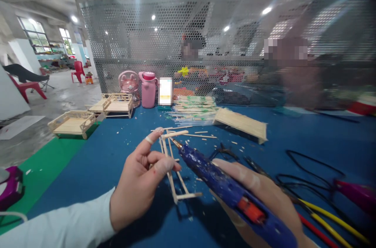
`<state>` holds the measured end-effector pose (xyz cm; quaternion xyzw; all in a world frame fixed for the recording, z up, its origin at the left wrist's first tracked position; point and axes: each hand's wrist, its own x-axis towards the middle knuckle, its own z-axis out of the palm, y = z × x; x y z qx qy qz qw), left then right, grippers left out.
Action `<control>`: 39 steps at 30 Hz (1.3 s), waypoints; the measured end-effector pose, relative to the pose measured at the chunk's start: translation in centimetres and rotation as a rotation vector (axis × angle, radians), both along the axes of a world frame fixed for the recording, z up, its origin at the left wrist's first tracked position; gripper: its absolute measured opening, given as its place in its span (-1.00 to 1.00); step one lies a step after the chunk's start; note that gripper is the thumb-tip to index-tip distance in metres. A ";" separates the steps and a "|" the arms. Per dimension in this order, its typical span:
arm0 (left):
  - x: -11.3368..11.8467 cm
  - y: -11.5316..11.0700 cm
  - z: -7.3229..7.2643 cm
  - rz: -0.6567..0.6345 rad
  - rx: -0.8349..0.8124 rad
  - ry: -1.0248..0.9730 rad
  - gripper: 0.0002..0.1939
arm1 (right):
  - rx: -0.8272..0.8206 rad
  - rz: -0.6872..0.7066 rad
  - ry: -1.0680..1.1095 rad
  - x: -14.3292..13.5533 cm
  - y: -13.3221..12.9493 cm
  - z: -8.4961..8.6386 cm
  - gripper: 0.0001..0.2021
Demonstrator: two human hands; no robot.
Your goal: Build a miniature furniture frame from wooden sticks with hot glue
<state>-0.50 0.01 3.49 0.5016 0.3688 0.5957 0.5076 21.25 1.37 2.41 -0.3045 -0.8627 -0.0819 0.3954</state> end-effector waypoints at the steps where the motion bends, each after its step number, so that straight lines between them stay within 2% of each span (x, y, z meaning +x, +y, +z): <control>1: 0.0 0.0 0.0 -0.004 0.001 -0.001 -0.30 | -0.003 0.015 -0.010 -0.1 0.0 0.1 -0.46; 6: 0.1 0.1 -0.1 -0.002 -0.001 -0.001 -0.30 | -0.016 0.030 -0.003 -0.2 0.0 0.1 -0.49; 9: 0.0 0.1 0.0 0.005 -0.014 -0.004 -0.29 | -0.005 -0.054 0.061 0.1 0.0 -0.5 -0.57; 12: -0.3 0.2 0.5 0.011 -0.039 -0.010 -0.28 | 0.073 -0.139 0.174 0.4 -0.2 -0.8 -0.63; 16: -1.0 0.9 1.7 -0.034 -0.115 -0.099 -0.30 | 0.094 -0.180 0.261 0.0 -0.4 0.4 -0.71; 19: -1.3 1.5 2.7 -0.094 -0.198 -0.197 -0.40 | -0.052 -0.212 0.363 -0.4 -0.3 2.2 -0.78; 22: -1.3 1.9 3.1 -0.134 -0.289 -0.228 -0.50 | -0.308 -0.147 0.452 -0.1 0.4 4.0 -0.79; 24: -1.3 2.3 2.9 -0.145 -0.327 -0.222 -0.55 | -0.476 -0.107 0.405 0.5 1.2 5.1 -0.75; 26: -1.3 2.6 2.7 -0.144 -0.330 -0.212 -0.60 | -0.567 -0.099 0.324 1.0 2.0 5.8 -0.71; 29: -1.4 3.0 2.3 -0.151 -0.312 -0.186 -0.64 | -0.493 -0.108 0.223 1.3 2.6 6.0 -0.71; 35: -1.2 3.3 1.8 -0.146 -0.312 -0.084 -0.67 | -0.229 -0.077 0.086 0.2 2.6 5.1 -0.75; 39: -1.2 3.3 1.6 -0.136 -0.289 -0.043 -0.62 | -0.207 -0.080 0.013 -0.3 3.0 5.4 -0.69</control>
